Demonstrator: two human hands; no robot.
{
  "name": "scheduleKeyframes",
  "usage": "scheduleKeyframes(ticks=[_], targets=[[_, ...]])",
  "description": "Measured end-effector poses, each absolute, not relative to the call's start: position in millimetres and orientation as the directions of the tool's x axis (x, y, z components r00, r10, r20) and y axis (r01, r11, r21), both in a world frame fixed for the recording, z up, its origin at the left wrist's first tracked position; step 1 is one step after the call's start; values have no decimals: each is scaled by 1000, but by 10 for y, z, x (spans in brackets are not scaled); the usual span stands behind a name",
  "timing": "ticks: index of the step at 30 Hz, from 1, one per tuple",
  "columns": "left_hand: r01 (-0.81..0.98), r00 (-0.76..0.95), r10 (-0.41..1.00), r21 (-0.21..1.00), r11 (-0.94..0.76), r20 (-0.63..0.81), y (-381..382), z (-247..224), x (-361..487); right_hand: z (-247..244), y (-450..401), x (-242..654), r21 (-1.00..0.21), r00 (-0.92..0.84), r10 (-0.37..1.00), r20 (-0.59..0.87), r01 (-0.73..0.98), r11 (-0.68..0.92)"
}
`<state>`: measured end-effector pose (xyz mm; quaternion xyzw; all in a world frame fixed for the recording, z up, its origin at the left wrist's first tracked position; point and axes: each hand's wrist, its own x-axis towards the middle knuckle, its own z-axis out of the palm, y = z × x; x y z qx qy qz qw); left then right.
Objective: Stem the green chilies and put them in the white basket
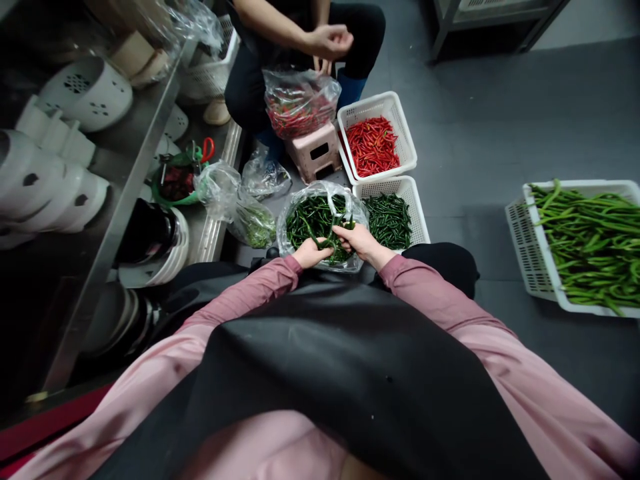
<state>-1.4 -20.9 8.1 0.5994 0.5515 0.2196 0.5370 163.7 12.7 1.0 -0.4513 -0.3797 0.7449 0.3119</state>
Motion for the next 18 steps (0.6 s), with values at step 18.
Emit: scheduleKeyframes(ticks=[18], targets=[[398, 520, 753, 895, 203, -402, -223, 170, -5, 85, 171, 1744, -647, -643, 648, -408, -297, -703]])
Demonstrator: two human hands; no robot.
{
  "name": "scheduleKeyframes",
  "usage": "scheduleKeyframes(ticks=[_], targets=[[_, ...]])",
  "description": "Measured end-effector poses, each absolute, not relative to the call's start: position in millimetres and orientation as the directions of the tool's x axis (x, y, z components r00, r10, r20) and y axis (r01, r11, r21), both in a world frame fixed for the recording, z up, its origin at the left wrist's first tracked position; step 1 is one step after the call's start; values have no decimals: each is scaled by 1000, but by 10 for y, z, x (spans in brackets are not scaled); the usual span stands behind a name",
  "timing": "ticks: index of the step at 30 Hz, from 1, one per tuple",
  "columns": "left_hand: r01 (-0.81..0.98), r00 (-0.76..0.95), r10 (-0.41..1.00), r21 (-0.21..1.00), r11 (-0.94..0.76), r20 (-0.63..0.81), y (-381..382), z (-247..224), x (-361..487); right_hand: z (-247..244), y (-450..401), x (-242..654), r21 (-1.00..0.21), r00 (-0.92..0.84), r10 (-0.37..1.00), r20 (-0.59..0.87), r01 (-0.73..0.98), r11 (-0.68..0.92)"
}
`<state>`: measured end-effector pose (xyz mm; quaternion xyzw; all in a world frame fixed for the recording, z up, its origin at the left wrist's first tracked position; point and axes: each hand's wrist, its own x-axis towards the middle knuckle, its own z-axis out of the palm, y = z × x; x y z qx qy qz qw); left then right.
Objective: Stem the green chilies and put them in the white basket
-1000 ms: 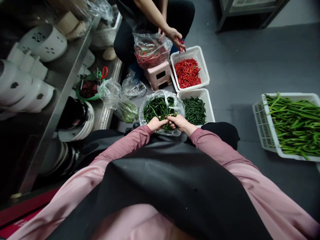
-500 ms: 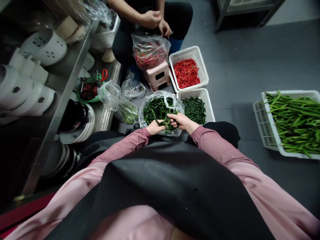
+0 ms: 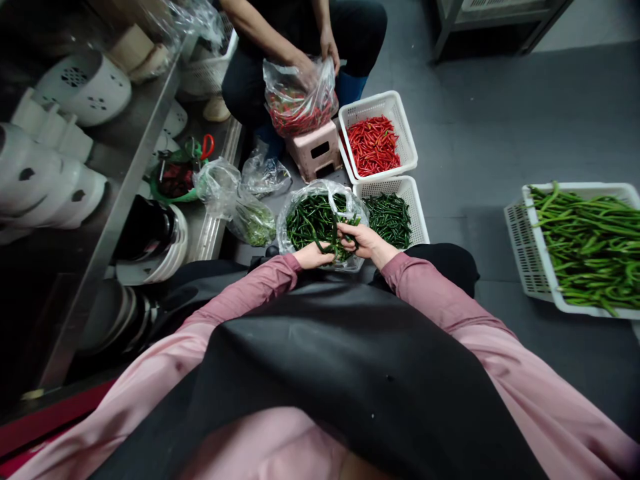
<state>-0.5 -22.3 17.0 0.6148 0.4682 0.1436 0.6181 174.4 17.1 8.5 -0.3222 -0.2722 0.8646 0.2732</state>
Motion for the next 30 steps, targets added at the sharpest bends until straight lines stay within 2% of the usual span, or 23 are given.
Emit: scheduleKeyframes(ticks=[3, 7, 11, 18, 21, 26, 28, 30], targets=[[390, 536, 707, 878, 277, -462, -232, 137, -29, 178, 182, 1764, -637, -665, 624, -410, -281, -718], [362, 591, 664, 886, 291, -459, -244, 110, -36, 210, 165, 1741, -717, -606, 642, -469, -162, -678], [277, 483, 749, 891, 360, -453, -244, 75, -20, 169, 165, 1724, -776, -527, 730, -435, -192, -601], [232, 347, 827, 894, 382, -443, -236, 59, 16, 82, 204, 1727, -744, -495, 719, -488, -194, -639], [315, 352, 844, 900, 301, -405, -256, 88, 22, 28, 195, 1724, -712, -513, 687, -515, -190, -676], [376, 524, 825, 927, -3, -210, -285, 242, 52, 55, 152, 1727, -623, -696, 425, -579, 42, -781], [387, 525, 818, 922, 15, -234, -261, 276, 50, 113, 206, 1779, -641, -670, 469, -576, 14, -768], [405, 472, 819, 905, 129, -328, -220, 260, 23, 157, 340, 1903, -683, -521, 628, -579, -110, -722]])
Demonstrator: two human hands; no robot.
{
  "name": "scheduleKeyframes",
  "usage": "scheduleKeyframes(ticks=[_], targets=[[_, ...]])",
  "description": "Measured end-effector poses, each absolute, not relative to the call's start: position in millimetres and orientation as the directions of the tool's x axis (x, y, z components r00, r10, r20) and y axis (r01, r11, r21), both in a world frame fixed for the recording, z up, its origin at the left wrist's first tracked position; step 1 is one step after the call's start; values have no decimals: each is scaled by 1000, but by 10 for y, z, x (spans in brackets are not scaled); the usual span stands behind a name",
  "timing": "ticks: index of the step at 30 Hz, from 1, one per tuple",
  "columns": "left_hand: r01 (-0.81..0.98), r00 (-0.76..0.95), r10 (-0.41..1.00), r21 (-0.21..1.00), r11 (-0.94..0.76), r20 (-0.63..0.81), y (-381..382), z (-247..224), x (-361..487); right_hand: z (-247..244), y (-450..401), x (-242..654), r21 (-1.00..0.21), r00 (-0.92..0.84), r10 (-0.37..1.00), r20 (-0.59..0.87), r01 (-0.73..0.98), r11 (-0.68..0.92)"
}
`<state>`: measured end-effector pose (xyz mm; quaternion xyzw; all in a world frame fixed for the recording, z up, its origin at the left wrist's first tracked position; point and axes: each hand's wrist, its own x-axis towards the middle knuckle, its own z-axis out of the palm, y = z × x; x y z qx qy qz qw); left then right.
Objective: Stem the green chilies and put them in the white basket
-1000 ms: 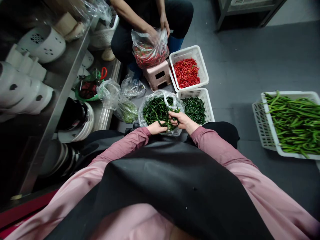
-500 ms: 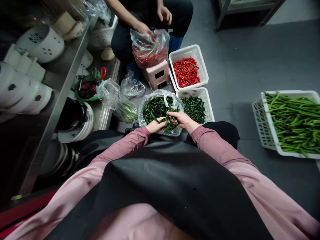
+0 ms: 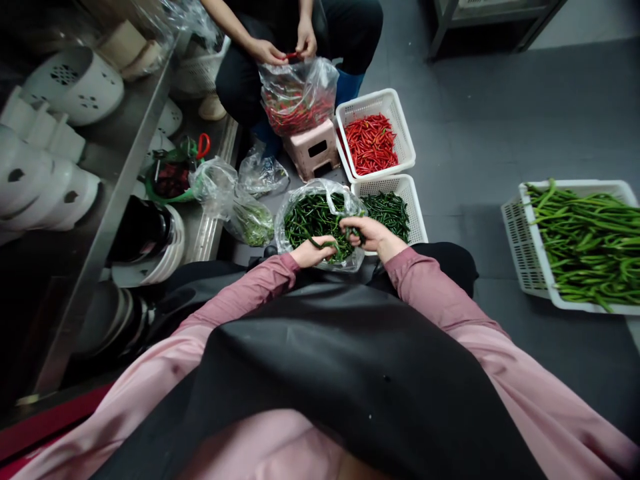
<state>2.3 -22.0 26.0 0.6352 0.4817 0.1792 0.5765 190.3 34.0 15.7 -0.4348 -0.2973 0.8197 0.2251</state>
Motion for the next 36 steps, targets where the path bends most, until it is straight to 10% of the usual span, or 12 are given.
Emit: scheduleKeyframes(ticks=[3, 8, 15, 21, 36], targets=[[412, 385, 803, 863, 291, -454, -164, 173, -42, 134, 632, 2216, -771, -120, 789, -602, -170, -614], [378, 271, 788, 814, 441, -553, -159, 74, -51, 20, 842, 2554, -872, 347, 885, -311, 267, -411], [246, 352, 737, 817, 522, -577, -171, 154, 93, 150, 378, 1962, -900, -499, 864, 67, 343, 268], [95, 428, 632, 727, 680, -646, -166, 176, 113, 36, 381, 1830, -902, -768, 637, 70, 223, 368], [102, 371, 559, 631, 769, -742, -226, 102, -7, 113, 410, 1934, -775, -184, 907, 378, 473, 419]])
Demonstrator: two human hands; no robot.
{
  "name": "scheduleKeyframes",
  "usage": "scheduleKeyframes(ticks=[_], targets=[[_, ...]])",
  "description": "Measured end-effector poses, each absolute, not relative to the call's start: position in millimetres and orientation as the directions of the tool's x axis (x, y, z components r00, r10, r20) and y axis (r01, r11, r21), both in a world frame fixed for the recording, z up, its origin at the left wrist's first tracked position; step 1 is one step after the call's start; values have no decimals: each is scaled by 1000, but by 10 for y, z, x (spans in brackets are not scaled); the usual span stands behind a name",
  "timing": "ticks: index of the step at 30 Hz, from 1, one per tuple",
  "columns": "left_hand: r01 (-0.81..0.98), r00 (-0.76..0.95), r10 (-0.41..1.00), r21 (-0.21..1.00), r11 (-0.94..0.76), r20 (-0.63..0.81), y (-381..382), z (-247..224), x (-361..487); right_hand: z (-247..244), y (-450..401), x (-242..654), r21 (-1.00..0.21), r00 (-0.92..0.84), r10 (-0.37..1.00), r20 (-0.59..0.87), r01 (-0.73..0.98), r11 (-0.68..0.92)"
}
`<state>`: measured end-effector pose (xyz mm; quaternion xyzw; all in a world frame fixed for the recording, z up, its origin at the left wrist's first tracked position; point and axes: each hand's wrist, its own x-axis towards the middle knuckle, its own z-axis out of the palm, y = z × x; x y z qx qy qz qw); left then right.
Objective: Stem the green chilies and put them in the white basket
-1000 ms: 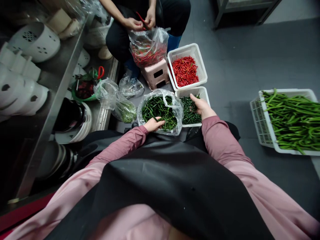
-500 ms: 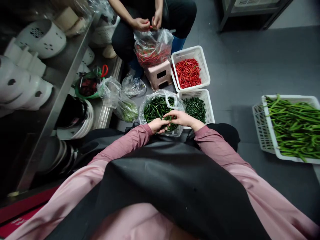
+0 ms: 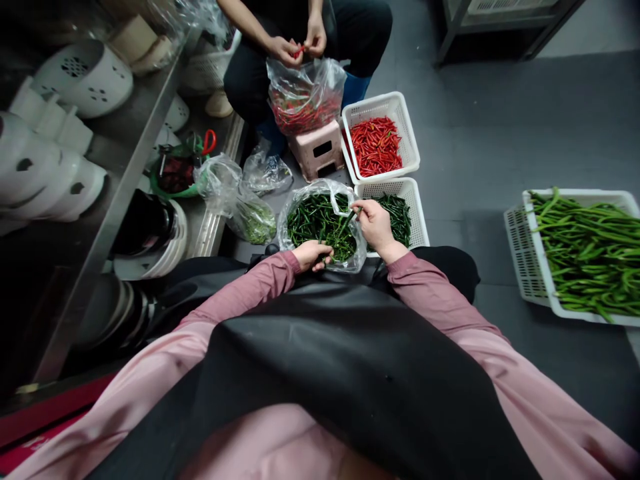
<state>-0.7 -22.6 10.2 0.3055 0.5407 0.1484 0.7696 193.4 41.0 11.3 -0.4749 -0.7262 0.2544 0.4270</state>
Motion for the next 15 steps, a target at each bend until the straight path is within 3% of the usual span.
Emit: scheduleKeyframes(ticks=[4, 10, 15], targets=[[-18, 292, 599, 622, 783, -746, -207, 75, -80, 89, 417, 1938, -755, -165, 905, 393, 503, 420], [-19, 324, 784, 825, 565, -529, -151, 198, 113, 102, 302, 1795, -744, -270, 869, 414, 450, 494], [137, 318, 805, 865, 483, -501, -137, 279, 181, 62, 255, 1742, -922, -122, 986, 117, 356, 153]])
